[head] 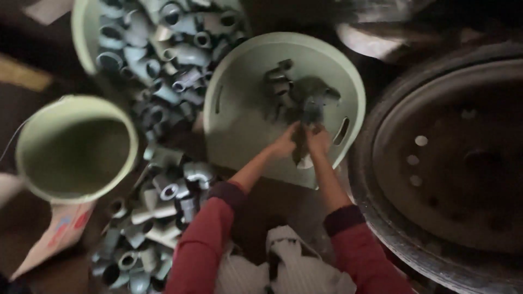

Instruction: The person sits and repeatedly picks up small, cylindrical metal parts from a pile. They wipe each part with a cloth held in their right hand, turning the part to clean different sides, and then place it into a green plastic basin.

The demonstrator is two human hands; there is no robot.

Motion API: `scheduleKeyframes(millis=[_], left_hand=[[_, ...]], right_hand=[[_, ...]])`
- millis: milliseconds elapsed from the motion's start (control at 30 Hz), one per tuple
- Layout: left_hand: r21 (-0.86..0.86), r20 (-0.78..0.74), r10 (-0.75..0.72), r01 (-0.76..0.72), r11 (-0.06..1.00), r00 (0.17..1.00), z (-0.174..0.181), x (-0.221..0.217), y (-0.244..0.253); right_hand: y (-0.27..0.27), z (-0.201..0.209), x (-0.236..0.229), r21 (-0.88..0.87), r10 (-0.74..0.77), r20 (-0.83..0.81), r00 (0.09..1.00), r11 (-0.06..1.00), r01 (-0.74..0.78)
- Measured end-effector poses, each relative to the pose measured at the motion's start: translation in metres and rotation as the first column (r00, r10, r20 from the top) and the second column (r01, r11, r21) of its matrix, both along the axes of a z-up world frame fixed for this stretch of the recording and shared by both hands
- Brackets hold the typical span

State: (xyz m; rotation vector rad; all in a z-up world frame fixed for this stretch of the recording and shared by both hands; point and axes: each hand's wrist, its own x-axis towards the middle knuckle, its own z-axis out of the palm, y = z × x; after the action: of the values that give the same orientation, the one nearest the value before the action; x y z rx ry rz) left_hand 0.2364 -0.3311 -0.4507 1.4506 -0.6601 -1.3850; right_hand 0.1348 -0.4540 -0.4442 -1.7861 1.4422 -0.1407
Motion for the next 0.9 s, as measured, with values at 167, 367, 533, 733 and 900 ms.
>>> scheduleKeyframes(millis=[167, 367, 533, 733, 900], left_hand=[[-0.017, -0.024, 0.050, -0.050, 0.999, 0.998, 0.050, -0.008, -0.012], [0.133, -0.019, 0.111, -0.107, 0.985, 0.994, 0.039, -0.005, 0.022], [0.100, -0.093, 0.315, -0.306, 0.947, 0.944, 0.202, -0.005, 0.081], [-0.178, 0.083, 0.473, -0.454, 0.873, 0.877, 0.313, -0.027, 0.154], [-0.769, -0.088, 0.561, -0.414, 0.487, 0.823, 0.402, -0.079, 0.231]], right_hand=[[0.008, 0.020, 0.012, 0.006, 0.044, -0.041, 0.998, 0.999, -0.044], [0.050, 0.069, -0.015, 0.207, -0.020, 0.094, 0.995, 0.978, 0.000], [0.103, 0.204, -0.028, 0.240, 0.132, 0.180, 0.975, 0.955, -0.174], [0.137, 0.339, -0.057, 0.000, 0.307, 0.519, 0.798, 0.933, -0.359], [0.155, 0.396, -0.077, 0.003, 0.126, 0.904, 0.409, 0.954, -0.300]])
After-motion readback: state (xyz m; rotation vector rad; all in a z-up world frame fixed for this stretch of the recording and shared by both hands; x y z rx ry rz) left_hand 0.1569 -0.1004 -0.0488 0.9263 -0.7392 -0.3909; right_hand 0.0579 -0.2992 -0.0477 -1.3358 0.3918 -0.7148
